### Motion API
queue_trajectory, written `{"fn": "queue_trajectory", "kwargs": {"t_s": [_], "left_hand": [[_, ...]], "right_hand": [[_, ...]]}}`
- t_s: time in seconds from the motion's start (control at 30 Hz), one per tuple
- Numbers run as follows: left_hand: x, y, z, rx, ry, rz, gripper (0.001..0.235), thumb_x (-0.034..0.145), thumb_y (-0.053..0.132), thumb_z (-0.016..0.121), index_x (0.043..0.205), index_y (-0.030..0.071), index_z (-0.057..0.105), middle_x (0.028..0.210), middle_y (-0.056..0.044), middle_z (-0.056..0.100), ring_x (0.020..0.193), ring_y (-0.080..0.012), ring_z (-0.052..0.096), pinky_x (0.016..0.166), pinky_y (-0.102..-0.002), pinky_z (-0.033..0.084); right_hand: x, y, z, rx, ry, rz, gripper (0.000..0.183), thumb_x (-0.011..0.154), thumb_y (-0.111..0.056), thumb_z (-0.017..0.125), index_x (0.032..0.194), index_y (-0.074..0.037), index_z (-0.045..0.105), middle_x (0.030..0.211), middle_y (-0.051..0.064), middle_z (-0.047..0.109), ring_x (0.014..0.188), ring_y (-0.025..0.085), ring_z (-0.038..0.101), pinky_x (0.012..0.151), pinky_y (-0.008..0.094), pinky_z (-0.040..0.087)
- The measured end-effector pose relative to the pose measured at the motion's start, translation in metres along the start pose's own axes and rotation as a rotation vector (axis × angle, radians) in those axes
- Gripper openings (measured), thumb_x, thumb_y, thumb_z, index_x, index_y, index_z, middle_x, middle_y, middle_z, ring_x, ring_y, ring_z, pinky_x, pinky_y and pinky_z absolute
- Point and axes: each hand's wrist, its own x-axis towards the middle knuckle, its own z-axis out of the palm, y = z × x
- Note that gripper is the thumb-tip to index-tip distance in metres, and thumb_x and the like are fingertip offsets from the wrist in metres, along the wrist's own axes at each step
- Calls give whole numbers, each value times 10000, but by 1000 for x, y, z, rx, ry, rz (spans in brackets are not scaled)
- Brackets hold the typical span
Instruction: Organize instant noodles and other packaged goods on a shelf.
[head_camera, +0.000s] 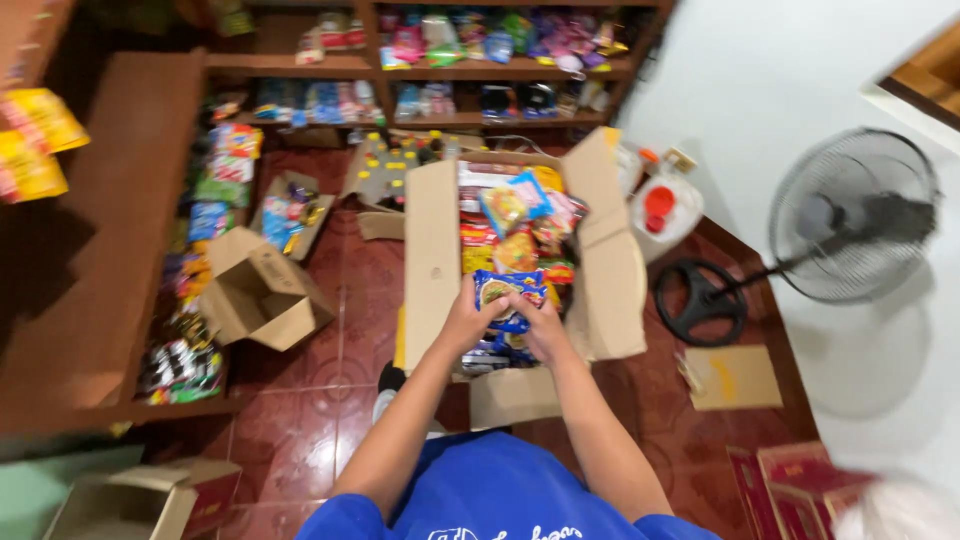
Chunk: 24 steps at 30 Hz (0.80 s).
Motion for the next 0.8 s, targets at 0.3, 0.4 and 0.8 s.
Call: {"fn": "queue_trajectory", "kwargs": {"t_s": [0.3, 0.4, 0.8], "left_hand": [[-10, 30, -92, -190, 165, 153, 505, 918, 201, 712, 1322, 35, 460, 1138, -76, 652, 1028, -141, 645, 898, -312, 555], [-9, 12, -135, -234, 241, 219, 476, 925, 159, 719, 1306, 28, 465, 1120, -71, 623, 1015, -133, 625, 889, -309, 551], [-57, 29, -346, -237, 458, 211, 471, 892, 156, 750, 1260, 32, 482, 1082, -60, 642, 977, -109, 625, 864, -289, 555]], "right_hand": [[30, 6, 113, -7, -160, -47, 370, 927, -195, 734, 1241, -43, 609, 1129, 86, 729, 1004, 211, 714, 893, 401, 593], [47, 26, 149, -77, -237, -93, 357, 956, -192, 734, 1251, -35, 611, 1156, 93, 718, 1026, 209, 702, 922, 395, 578], [112, 128, 333, -204, -348, 66, 397, 939, -211, 704, 1284, -68, 567, 1186, 88, 697, 1046, 206, 699, 920, 405, 585]]}}
